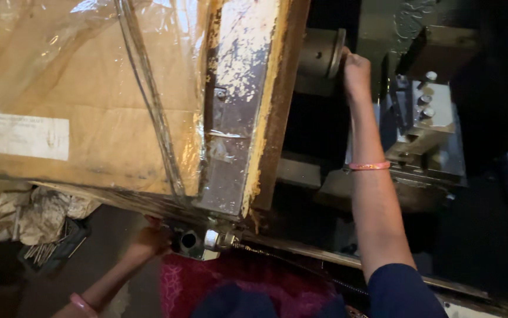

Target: The person secures a large cardboard box wrapped in plastic by inserting metal pins into a strapping machine. They repeatedly position the box, insert pins, and operate the machine to tighten and cut the straps. The process is repeated multiple times to ensure the package is firmly secured.

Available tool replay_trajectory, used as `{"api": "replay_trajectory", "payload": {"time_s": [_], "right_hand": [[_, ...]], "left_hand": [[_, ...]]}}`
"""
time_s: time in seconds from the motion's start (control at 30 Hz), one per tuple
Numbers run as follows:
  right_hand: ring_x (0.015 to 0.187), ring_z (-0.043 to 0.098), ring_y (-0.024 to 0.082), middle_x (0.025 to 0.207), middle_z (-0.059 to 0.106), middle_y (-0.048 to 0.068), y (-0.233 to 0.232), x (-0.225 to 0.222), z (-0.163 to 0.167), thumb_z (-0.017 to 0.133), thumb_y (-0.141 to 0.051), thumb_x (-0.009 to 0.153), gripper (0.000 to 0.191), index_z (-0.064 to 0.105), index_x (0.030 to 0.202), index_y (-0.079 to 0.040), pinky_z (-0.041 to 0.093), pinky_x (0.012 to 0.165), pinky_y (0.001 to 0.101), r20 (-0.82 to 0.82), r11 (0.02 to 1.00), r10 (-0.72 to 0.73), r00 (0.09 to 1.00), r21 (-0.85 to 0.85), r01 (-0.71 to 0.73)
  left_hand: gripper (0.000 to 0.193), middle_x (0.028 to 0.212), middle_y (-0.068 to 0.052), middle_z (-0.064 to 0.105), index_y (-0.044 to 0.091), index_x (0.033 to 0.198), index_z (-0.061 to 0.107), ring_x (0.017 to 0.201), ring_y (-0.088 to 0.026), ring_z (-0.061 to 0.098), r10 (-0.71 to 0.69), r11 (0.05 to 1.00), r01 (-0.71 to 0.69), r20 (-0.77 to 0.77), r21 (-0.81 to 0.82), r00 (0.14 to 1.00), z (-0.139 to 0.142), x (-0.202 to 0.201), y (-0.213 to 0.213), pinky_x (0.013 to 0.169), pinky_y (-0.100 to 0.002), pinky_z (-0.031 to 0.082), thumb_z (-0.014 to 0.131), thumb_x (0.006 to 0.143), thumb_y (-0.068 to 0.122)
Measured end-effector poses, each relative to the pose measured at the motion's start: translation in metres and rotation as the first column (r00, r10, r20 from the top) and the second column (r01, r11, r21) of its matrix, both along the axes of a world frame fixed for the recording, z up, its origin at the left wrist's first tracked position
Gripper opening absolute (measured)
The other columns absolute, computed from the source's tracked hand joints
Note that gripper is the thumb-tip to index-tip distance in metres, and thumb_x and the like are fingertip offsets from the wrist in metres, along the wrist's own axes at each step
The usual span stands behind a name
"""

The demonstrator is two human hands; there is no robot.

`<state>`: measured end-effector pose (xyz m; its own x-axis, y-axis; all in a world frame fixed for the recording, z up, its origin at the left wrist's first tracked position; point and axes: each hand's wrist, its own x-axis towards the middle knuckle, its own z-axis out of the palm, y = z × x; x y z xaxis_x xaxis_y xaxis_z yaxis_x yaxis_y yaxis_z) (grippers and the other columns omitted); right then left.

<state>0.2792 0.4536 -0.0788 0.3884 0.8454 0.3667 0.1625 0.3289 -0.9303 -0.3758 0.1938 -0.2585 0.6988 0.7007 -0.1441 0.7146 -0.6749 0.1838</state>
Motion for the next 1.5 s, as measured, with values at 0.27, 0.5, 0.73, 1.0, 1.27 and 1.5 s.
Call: {"api": "replay_trajectory", "payload": {"time_s": [0.27,0.5,0.73,1.0,1.27,1.5], "right_hand": [[0.081,0.068,0.010,0.090,0.077,0.004,-0.015,-0.009,0.017,0.049,-0.018,0.105,0.034,0.076,0.104,0.003,0.053,0.077,0.0293,0.061,0.999,-0.035,0.998,0.029,0.033],[0.063,0.044,0.016,0.067,0.058,0.007,-0.036,-0.019,0.046,0.070,-0.036,0.105,0.052,0.066,0.073,0.005,0.038,0.059,0.0413,0.121,0.975,-0.174,0.977,-0.115,0.188],[0.073,0.063,0.017,0.084,0.072,0.009,-0.095,-0.047,0.036,0.057,-0.020,0.101,0.025,0.072,0.095,-0.001,0.049,0.066,0.0322,0.127,0.997,-0.019,0.992,-0.075,0.028],[0.082,0.062,0.011,0.102,0.073,0.006,-0.201,-0.033,0.052,0.053,0.004,0.082,0.043,0.067,0.123,-0.001,0.049,0.071,0.0255,-0.141,0.704,0.569,0.810,-0.426,-0.568],[0.101,0.068,0.018,0.108,0.072,0.008,-0.308,-0.013,0.084,0.060,-0.011,0.096,0.046,0.057,0.142,-0.007,0.055,0.088,0.0345,-0.382,0.621,0.644,0.662,-0.243,-0.745],[0.086,0.067,0.015,0.101,0.072,0.007,-0.390,0.027,0.076,0.057,-0.009,0.099,0.050,0.054,0.149,-0.009,0.055,0.077,0.0296,-0.334,0.631,0.592,0.734,-0.375,-0.679]], "left_hand": [[0.058,0.100,-0.019,0.075,0.003,0.127,0.059,0.093,-0.038,0.072,0.594,0.779,-0.626,-0.288,-0.024,0.751,0.042,0.035,-0.023,0.080,-0.050,0.058,0.046,0.099,0.054],[0.045,0.109,-0.015,0.073,0.010,0.112,0.069,0.101,-0.036,0.071,0.596,0.800,-0.544,-0.227,0.255,0.770,0.084,0.068,-0.040,0.080,-0.049,0.061,0.053,0.094,0.047],[0.034,0.107,-0.023,0.069,0.000,0.114,0.064,0.103,-0.041,0.066,0.379,0.911,-0.412,0.458,-0.031,0.804,0.166,0.151,-0.085,0.089,-0.049,0.054,0.065,0.088,0.022],[0.073,0.142,-0.030,0.041,-0.012,0.145,0.020,0.118,-0.027,0.052,0.430,0.817,-0.506,0.877,-0.277,0.214,0.191,0.259,-0.128,0.101,-0.040,0.040,0.062,0.087,0.001],[0.065,0.128,-0.027,0.046,-0.011,0.139,0.027,0.118,-0.038,0.048,0.475,0.801,-0.492,0.861,-0.340,0.179,0.184,0.275,-0.133,0.111,-0.041,0.036,0.060,0.085,0.003],[0.077,0.138,-0.029,0.043,-0.017,0.146,0.017,0.132,-0.039,0.042,0.362,0.895,-0.412,0.819,-0.172,0.445,0.173,0.327,-0.172,0.124,-0.043,0.023,0.065,0.090,0.006]]}}
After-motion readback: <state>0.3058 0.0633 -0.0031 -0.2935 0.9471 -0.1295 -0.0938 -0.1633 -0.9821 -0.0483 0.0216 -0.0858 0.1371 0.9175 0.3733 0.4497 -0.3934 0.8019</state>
